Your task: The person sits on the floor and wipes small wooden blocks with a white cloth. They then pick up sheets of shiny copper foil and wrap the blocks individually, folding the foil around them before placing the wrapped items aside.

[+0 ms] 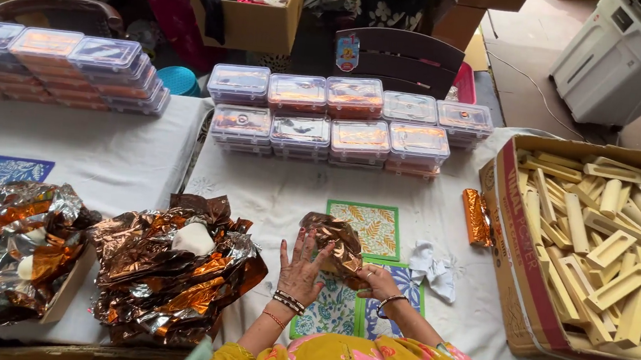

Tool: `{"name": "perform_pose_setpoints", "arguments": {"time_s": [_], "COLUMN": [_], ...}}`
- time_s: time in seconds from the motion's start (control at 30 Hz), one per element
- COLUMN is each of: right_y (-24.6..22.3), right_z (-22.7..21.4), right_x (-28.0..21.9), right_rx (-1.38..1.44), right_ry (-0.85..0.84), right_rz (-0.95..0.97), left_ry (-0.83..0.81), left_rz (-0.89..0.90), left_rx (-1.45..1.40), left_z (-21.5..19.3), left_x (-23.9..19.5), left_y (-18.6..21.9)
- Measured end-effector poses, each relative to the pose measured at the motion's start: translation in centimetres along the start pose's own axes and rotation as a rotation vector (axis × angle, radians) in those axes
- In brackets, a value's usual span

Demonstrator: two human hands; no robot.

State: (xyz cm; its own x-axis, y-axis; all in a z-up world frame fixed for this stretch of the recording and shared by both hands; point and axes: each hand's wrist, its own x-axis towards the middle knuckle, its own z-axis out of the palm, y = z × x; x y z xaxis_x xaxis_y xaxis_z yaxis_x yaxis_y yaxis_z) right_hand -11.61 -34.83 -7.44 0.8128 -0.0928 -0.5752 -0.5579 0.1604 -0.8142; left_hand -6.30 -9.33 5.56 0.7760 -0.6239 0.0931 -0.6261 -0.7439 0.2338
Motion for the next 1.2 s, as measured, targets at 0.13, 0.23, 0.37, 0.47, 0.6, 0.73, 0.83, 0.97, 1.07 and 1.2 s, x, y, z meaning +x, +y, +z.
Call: {"name": "perform_pose_setpoints", "arguments": {"time_s": [0.13,0.23,0.37,0.47,0.6,0.73,0.83,0.97,1.07,1.2], "right_y": [-2.4,-1.9,-0.3,-1.1,-2.6,-4.1,-4.1,-2.5,-0.2,0.3], "right_z": [0.1,-1.4,-2.9,-2.8,-5.3,-8.8,-11.5,-14.7,-17.7,-21.1], "right_x": [-3.4,-3.9,-4.6,-5.1,-3.7,-3.4,-3.1,-2.6,-0.8,0.1], "right_rx": [0.117,0.078,-0.031,-0.081,-0.621,-0.958,-1.390,-1.435,-1.262,-1.133], "right_ry": [-0.140,-0.278,-0.478,-0.455,-0.260,0.134,0.427,0.397,0.449,0.693], "right_rz": [0.021,0.010,-0.011,-0.023,-0.380,-0.375,-0.731,-0.441,-0.486,-0.538], "left_ry": [-0.182,-0.249,-0.127,0.033,0.320,0.345,0.260,0.356,0.352,0.379], "left_rz": [-0.055,-0.061,0.077,0.145,-0.092,-0.270,-0.544,-0.745,-0.854,-0.895], "left_rx": [0.060,-0.015,-0.186,-0.261,-0.539,-0.702,-0.849,-1.447,-1.604,-1.590], "left_z": [1.3,0.9,2.1,5.6,7.6,6.2,11.2,19.2,16.9,17.2], "left_x": [0.4,0.2,0.4,0.5,1.4,1.7,1.8,2.0,1.8,1.6], "left_y": [0.4,1.8,4.0,4.7,4.4,3.1,-0.2,-4.5,-3.4,-3.0]}}
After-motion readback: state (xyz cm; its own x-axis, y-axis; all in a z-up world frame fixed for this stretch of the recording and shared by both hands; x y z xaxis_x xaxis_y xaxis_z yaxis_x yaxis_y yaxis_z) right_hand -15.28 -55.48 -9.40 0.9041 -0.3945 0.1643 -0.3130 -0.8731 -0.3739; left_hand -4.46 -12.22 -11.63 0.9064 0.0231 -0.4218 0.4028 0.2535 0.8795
